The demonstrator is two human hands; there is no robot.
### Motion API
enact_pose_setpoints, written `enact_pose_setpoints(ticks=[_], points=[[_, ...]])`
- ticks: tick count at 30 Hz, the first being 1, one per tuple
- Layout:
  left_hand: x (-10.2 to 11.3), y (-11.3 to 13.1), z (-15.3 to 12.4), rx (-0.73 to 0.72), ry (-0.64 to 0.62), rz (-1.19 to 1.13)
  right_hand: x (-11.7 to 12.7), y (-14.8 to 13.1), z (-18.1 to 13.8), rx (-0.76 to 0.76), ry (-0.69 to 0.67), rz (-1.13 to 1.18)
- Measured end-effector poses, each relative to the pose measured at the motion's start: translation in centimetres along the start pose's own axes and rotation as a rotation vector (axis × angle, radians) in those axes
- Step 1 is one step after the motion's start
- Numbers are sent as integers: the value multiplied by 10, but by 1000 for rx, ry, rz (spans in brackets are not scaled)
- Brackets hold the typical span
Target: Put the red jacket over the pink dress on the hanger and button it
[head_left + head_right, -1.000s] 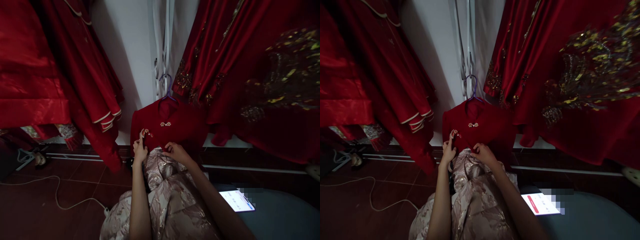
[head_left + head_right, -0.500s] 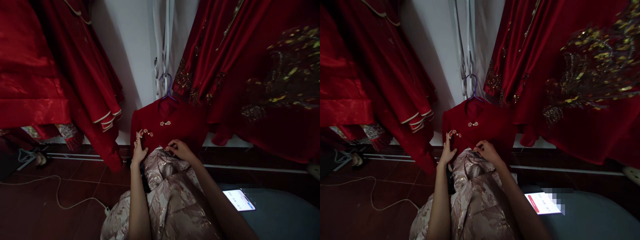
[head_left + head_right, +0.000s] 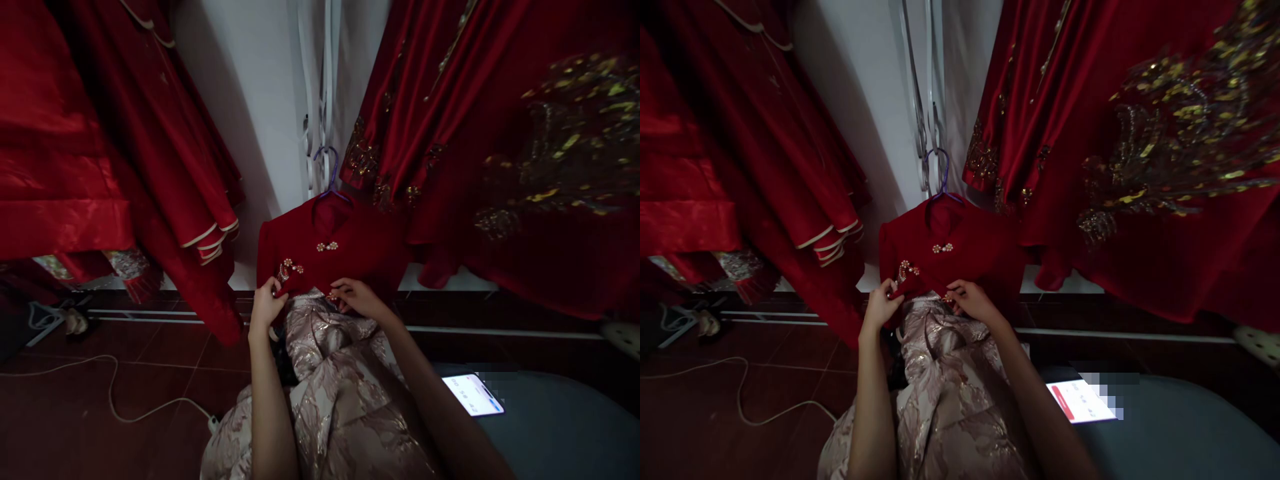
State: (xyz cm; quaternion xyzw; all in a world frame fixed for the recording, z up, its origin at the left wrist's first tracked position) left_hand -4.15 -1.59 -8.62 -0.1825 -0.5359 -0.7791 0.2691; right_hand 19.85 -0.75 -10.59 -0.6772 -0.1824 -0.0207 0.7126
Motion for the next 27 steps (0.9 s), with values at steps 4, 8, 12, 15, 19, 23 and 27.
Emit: enact_pose_setpoints(ticks=[4, 8, 12, 15, 19, 23, 27], points=[[-4, 34, 3, -89, 35, -97, -2, -10, 0, 37, 4, 143], [-41, 43, 2, -55, -234, -260, -3, -11, 1, 47, 26, 240], [-45, 38, 2, -39, -190, -287, -9, -8, 2, 51, 15, 179], [-42, 41, 2, -89, -210, -250, -14, -9, 2, 62, 10, 125], [-41, 44, 3, -113, -229, -229, -21, -16, 0, 104, 19, 76], [-43, 45, 2, -114, -226, -222, -25, -23, -1, 174, 41, 10], [-43, 45, 0, -128, -240, -212, -25, -24, -2, 202, 89, -64]])
Point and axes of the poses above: each hand's wrist, its own z-axis towards the middle knuckle, its own x-axis out of the back of the hand, y = z × x, the point moved 6 cm from there along z, towards the middle knuckle, and after that the axes turned 3 degrees about -z, right-handed, at the moved point
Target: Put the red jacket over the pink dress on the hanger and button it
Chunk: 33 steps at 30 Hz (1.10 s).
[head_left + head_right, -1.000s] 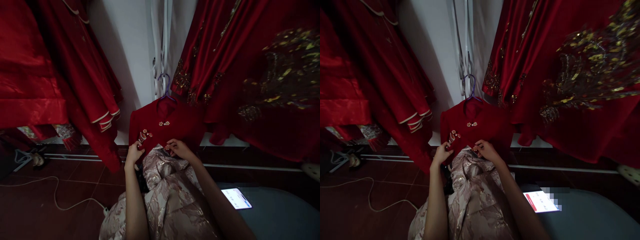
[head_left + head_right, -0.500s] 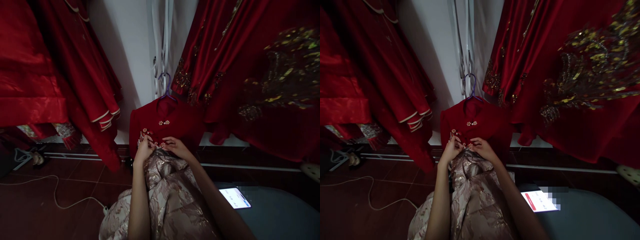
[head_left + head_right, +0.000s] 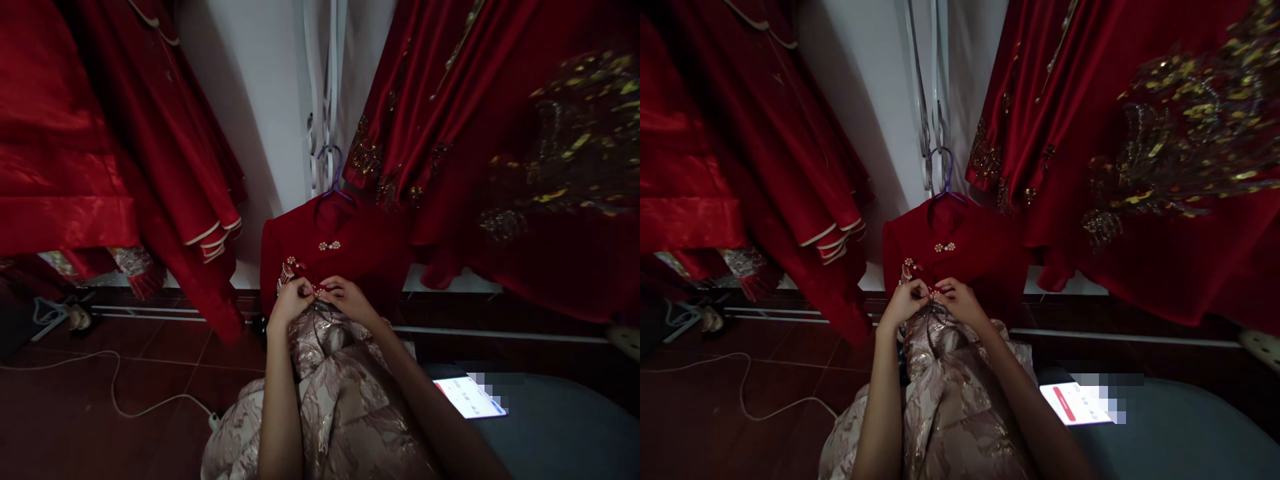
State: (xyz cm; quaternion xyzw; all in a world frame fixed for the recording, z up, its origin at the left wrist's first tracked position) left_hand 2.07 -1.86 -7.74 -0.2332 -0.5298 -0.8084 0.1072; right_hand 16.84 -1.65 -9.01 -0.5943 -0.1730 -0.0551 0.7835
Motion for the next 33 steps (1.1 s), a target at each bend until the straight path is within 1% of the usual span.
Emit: enact_pose_setpoints(ticks=[4, 7, 12, 25, 27, 29, 31, 33], points=[[0, 0, -1, -5, -28, 40, 1, -1, 0, 21, 39, -82], [0, 0, -1, -29, -26, 73, 2, -2, 0, 26, 58, -113], [-1, 1, 0, -80, -9, 87, 2, -4, 0, 33, 76, -110], [-6, 0, 0, -90, -22, 79, 3, 0, 1, 36, 88, -155], [-7, -2, 1, -83, -32, 54, 4, 2, 1, 26, 61, -119], [-7, -6, 1, -61, -45, 12, 5, 3, 0, -1, -9, -46], [-1, -10, 1, -28, -5, -9, 10, 2, -1, -37, -55, 14], [10, -12, 0, -9, 65, 17, 22, -4, -2, -50, -35, 19]])
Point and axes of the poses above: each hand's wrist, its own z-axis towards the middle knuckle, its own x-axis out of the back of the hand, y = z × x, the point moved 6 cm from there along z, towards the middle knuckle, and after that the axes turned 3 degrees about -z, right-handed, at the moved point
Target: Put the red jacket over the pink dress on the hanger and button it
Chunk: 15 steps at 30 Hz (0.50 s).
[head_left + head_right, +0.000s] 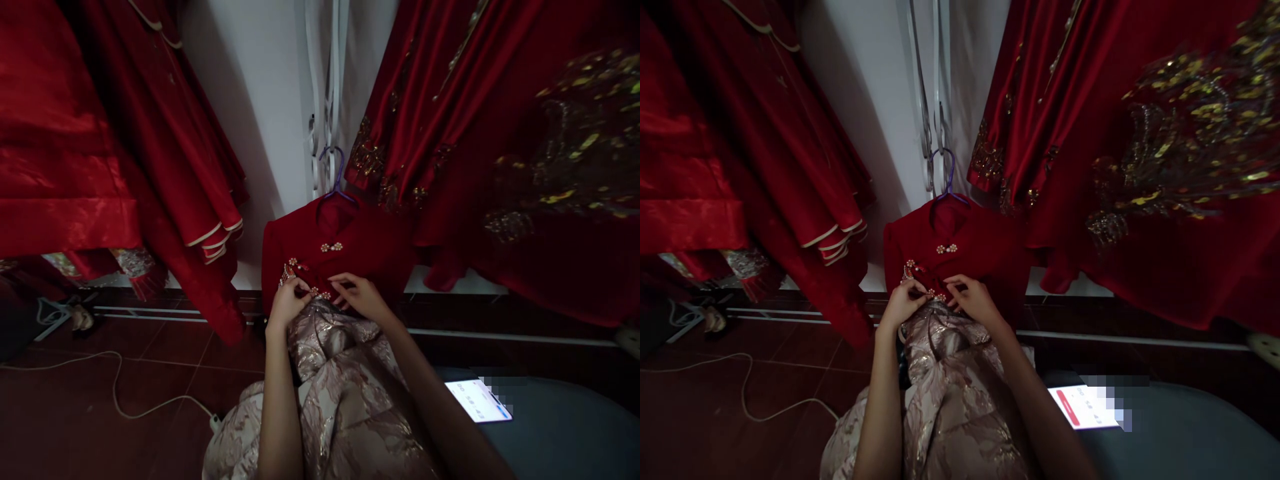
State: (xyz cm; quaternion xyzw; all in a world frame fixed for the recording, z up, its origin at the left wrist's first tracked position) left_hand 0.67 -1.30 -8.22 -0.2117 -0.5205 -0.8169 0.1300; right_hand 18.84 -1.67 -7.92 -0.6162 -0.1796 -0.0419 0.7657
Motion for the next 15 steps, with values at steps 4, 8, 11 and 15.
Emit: enact_pose_setpoints(ticks=[4, 8, 11, 15], points=[[13, 1, -4, -13, 2, 35, 26, -20, -4, 29, 127, -49], [5, 4, -4, -26, -60, 41, 31, -30, -7, 34, 134, -107], [-8, 6, -2, -30, -86, 49, 25, -32, -6, 67, 105, -204], [-16, 11, 0, -29, -83, 89, 17, -26, -5, 111, 31, -384]])
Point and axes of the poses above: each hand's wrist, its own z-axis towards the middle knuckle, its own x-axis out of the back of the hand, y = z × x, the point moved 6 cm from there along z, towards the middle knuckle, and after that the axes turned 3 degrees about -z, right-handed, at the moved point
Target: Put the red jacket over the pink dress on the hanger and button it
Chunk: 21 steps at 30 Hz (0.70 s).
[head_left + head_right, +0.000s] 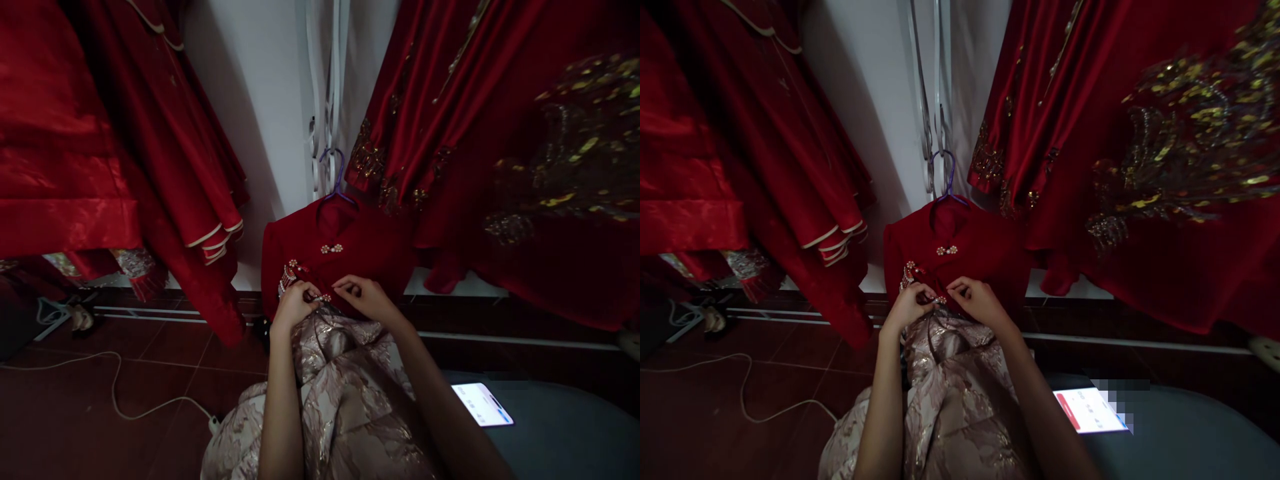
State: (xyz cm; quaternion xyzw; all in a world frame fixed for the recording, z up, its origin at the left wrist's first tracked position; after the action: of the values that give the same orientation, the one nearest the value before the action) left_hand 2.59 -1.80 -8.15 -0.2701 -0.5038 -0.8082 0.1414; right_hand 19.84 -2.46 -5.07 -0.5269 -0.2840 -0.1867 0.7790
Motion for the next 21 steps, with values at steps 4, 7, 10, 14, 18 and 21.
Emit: enact_pose_setpoints(ticks=[4, 7, 10, 14, 18, 21], points=[[1, 7, 0, -5, 6, 69, -13, 12, 0, -25, -70, -110], [1, 10, 1, -9, 12, 102, -21, 16, 0, -24, -69, -137], [1, 10, 2, -15, 16, 93, -27, 16, 1, 9, -39, -143], [1, 8, 2, -4, 13, 36, -32, 13, 2, 62, -32, -78], [-2, 4, 2, 26, 6, -42, -35, 14, 3, 55, -39, 18], [-4, 1, 2, 38, 5, -85, -37, 15, 3, 43, -34, 76]])
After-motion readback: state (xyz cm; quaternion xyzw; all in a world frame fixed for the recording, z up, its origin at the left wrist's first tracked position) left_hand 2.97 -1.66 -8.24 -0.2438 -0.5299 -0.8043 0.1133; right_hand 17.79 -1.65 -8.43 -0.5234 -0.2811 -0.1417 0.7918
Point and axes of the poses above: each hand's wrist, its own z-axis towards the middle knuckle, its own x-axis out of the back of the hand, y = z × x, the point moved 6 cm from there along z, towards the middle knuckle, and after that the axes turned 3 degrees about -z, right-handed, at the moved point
